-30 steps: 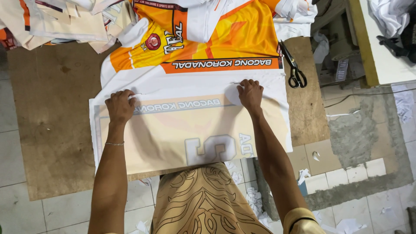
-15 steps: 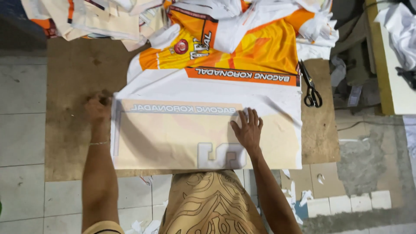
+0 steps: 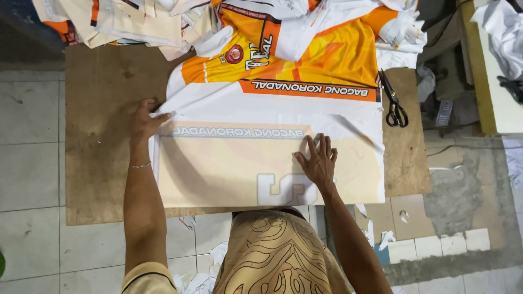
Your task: The person lays out a large piece of white and orange printed fabric on a wooden table and smooths it flat. Using a pair of scissors, the person cuts the fabric along a straight line, separating a section from the main piece. The cut fabric is then folded and set aside.
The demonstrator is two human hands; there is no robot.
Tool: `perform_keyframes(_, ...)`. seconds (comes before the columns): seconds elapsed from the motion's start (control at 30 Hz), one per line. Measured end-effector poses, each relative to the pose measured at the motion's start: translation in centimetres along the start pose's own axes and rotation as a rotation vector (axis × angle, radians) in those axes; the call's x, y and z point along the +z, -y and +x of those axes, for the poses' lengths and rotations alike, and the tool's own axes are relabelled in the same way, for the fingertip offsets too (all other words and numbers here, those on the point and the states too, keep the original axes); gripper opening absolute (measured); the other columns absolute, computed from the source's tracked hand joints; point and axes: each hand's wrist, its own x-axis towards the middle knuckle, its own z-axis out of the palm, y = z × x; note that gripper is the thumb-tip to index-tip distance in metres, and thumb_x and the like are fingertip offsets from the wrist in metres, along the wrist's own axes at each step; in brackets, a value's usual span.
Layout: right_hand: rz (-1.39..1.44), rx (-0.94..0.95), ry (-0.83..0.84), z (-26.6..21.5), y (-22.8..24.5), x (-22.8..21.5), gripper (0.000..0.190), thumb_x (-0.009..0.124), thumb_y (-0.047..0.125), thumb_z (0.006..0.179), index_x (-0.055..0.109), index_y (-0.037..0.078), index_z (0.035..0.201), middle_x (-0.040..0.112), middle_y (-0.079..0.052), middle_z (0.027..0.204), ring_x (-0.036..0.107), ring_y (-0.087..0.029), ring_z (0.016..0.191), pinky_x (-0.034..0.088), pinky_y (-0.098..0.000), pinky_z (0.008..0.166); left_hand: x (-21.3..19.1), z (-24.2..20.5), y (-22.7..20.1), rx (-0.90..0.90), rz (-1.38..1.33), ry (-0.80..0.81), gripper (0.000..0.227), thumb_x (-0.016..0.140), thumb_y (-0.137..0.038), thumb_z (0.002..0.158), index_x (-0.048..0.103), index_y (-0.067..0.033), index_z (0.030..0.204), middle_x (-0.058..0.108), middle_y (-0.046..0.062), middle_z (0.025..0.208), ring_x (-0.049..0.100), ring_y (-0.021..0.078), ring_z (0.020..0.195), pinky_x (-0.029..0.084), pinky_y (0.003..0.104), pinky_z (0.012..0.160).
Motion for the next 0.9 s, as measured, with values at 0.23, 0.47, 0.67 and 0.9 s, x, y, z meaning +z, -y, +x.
perform_keyframes(0.23,0.016,0.101,0.085,-0.6,0.0,-0.9,0.084,0.052,0.079,0.089,0.041,0.031,0.157,0.028,-0.012,0.166,0.023,-0.036,0.155,0.028,-0.0672,0.117,2.3,1.1,5.5,0.038,-0.324,-0.162,0.081,0.097,-0.021,0.067,0.06,-0.0165,0.139,0.064,0.016,0.135,0.065,0.0334,0.116,0.054,0.04,0.095)
perform_keyframes(0.47,0.066,0.151,0.172,0.4,-0.2,-1.6,0.088,0.062,0.077,0.084,0.041,0.032,0.156,0.026,-0.007,0.166,0.022,-0.033,0.155,0.032,-0.064,0.117,3.1,2.7,6.4,0.003,-0.324,-0.199,0.094,0.102,-0.021,0.06,0.059,-0.0203,0.144,0.064,0.017,0.117,0.068,0.0322,0.105,0.055,0.04,0.092)
perform_keyframes(0.67,0.102,0.17,0.213,0.1,-0.2,-1.5,0.092,0.062,0.077,0.083,0.037,0.032,0.159,0.023,-0.008,0.168,0.019,-0.033,0.157,0.028,-0.0625,0.119,4.1,3.1,6.6,0.065,-0.23,-0.232,0.088,0.097,-0.019,0.067,0.057,-0.0198,0.145,0.072,0.017,0.106,0.07,0.0335,0.102,0.056,0.044,0.087)
perform_keyframes(0.9,0.009,-0.076,-0.074,-0.7,-2.1,1.1,0.074,0.066,0.064,0.089,0.048,0.03,0.153,0.039,-0.011,0.162,0.035,-0.033,0.151,0.035,-0.0572,0.115,10.7,-7.8,-6.1,0.562,0.197,-0.36,0.049,0.075,-0.032,0.092,0.066,-0.0063,0.133,0.065,0.02,0.12,0.065,0.0433,0.109,0.058,0.055,0.085)
